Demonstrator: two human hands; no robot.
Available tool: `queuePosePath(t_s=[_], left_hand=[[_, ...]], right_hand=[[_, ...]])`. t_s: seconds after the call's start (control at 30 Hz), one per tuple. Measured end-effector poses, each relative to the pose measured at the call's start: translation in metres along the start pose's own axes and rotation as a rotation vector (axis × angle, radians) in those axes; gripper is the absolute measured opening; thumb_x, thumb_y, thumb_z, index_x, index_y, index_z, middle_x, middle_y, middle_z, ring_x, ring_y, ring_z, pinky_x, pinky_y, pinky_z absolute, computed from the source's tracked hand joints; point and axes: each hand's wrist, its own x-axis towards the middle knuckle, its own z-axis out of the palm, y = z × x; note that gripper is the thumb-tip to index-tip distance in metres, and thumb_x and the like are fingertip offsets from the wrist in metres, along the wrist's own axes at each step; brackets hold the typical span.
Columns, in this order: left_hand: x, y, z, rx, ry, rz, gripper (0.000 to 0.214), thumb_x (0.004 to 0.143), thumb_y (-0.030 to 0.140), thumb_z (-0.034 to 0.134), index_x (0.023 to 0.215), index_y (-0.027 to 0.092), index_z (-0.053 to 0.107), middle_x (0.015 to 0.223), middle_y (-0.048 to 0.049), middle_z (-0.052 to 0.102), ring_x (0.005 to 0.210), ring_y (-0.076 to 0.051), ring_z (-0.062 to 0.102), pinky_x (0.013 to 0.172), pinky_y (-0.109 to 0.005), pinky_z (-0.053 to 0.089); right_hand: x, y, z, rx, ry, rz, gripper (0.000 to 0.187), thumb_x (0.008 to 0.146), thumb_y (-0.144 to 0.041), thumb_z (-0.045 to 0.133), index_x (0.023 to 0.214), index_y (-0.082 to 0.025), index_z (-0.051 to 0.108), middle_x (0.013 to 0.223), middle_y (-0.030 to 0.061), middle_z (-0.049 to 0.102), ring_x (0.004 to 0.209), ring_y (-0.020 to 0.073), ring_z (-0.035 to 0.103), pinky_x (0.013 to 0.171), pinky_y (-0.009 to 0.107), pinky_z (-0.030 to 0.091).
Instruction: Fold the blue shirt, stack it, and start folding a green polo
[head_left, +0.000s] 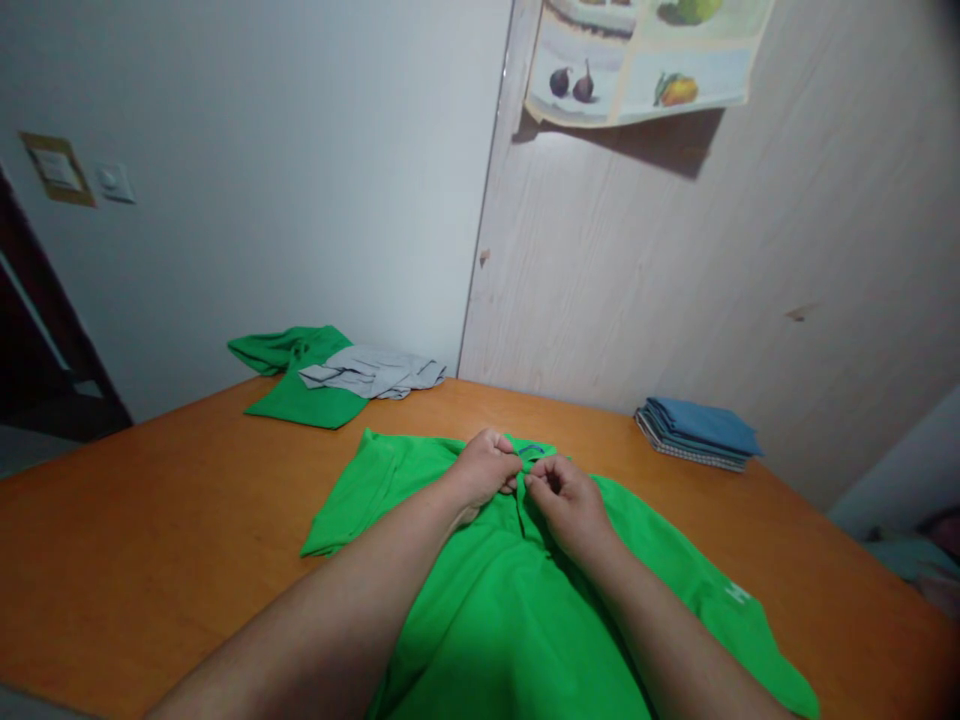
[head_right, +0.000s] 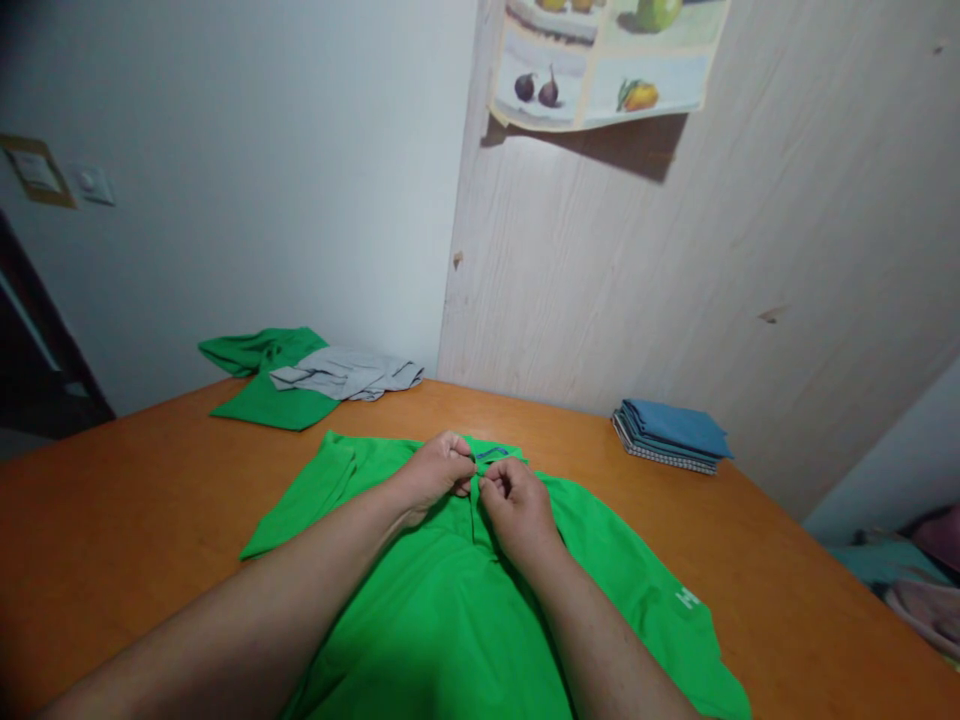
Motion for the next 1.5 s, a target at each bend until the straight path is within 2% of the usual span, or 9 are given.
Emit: queuePosePath(t_s=[0.27,0.53,0.73,0.83,0.93,1.03,1.17,1.37,1.5], left_hand=[[0.0,0.0,0.0,-0.043,-0.002,-0.006,0.036,0.069,0.01,0.07,0.088,0.021,0.042,0.054,0.0111,0.048,0.046,-0.008,0.048,0.047,-0.02,0.037],[0.0,-0.009,-0.001,-0.005,-0.09,0.193,0.034,0.069,0.01,0.065,0.09,0.023,0.041,0.056,0.0138,0.041,0.044,-0.005,0.034,0.045,-0.02,0.02],[-0.001,-0.012,0.0,0.309,-0.078,0.405,0.032,0.069,0.005,0.06,0.093,0.022,0.047,0.068,0.0088,0.05,0.058,-0.008,0.046,0.053,-0.02,0.029],[-0.002,-0.012,-0.003,0.453,-0.096,0.475,0.031,0.073,0.008,0.059,0.1,0.021,0.051,0.071,0.0072,0.053,0.06,-0.01,0.049,0.055,-0.021,0.031],[0.0,-0.01,-0.01,0.485,-0.028,0.47,0.025,0.08,0.016,0.058,0.104,0.021,0.052,0.068,0.0073,0.053,0.059,-0.011,0.049,0.055,-0.022,0.032],[0.005,-0.006,-0.02,0.472,0.154,0.473,0.017,0.085,0.022,0.055,0.102,0.021,0.053,0.068,0.0063,0.053,0.06,-0.012,0.051,0.057,-0.022,0.036],[0.013,-0.005,-0.035,0.52,0.346,0.504,0.012,0.087,0.022,0.051,0.098,0.02,0.056,0.086,-0.001,0.063,0.075,-0.015,0.059,0.069,-0.024,0.044],[0.019,-0.011,-0.044,0.754,0.317,0.44,0.028,0.081,0.014,0.052,0.107,0.019,0.062,0.114,-0.0091,0.067,0.102,-0.02,0.063,0.089,-0.03,0.047],[0.016,-0.013,-0.044,0.941,0.239,0.313,0.038,0.076,0.013,0.055,0.113,0.019,0.061,0.121,-0.0106,0.067,0.108,-0.024,0.061,0.092,-0.034,0.046]], right_hand=[[0.001,0.002,0.003,0.16,0.019,0.08,0.022,0.08,-0.044,0.06,0.075,-0.023,0.058,0.062,-0.0025,0.055,0.057,0.0146,0.046,0.053,0.026,0.035],[0.003,-0.002,0.0,0.278,-0.024,0.217,0.033,0.076,-0.053,0.065,0.068,-0.022,0.057,0.056,-0.0055,0.045,0.052,0.0122,0.038,0.049,0.025,0.028],[0.003,-0.003,0.0,0.459,-0.053,0.485,0.028,0.075,-0.045,0.065,0.064,-0.021,0.055,0.048,-0.0073,0.043,0.042,0.009,0.031,0.041,0.023,0.019],[0.002,-0.003,-0.002,0.537,-0.094,0.59,0.028,0.075,-0.041,0.063,0.059,-0.022,0.052,0.042,-0.0082,0.039,0.037,0.0082,0.027,0.038,0.023,0.016],[0.002,-0.002,-0.005,0.553,-0.059,0.583,0.028,0.077,-0.04,0.062,0.058,-0.021,0.052,0.041,-0.0077,0.04,0.036,0.0078,0.028,0.038,0.022,0.017],[0.004,0.0,-0.009,0.525,0.044,0.529,0.026,0.077,-0.039,0.061,0.061,-0.021,0.053,0.048,-0.0061,0.048,0.04,0.0075,0.035,0.039,0.022,0.022],[0.008,0.005,-0.015,0.482,0.208,0.491,0.024,0.078,-0.039,0.06,0.064,-0.02,0.054,0.053,-0.0049,0.052,0.044,0.0079,0.04,0.043,0.021,0.028],[0.012,0.018,-0.018,0.464,0.336,0.5,0.023,0.078,-0.042,0.06,0.071,-0.02,0.056,0.057,-0.0044,0.054,0.046,0.009,0.044,0.043,0.022,0.03],[0.012,0.024,-0.017,0.413,0.326,0.524,0.023,0.077,-0.043,0.058,0.073,-0.02,0.057,0.061,-0.0034,0.056,0.048,0.0097,0.046,0.044,0.022,0.032]])
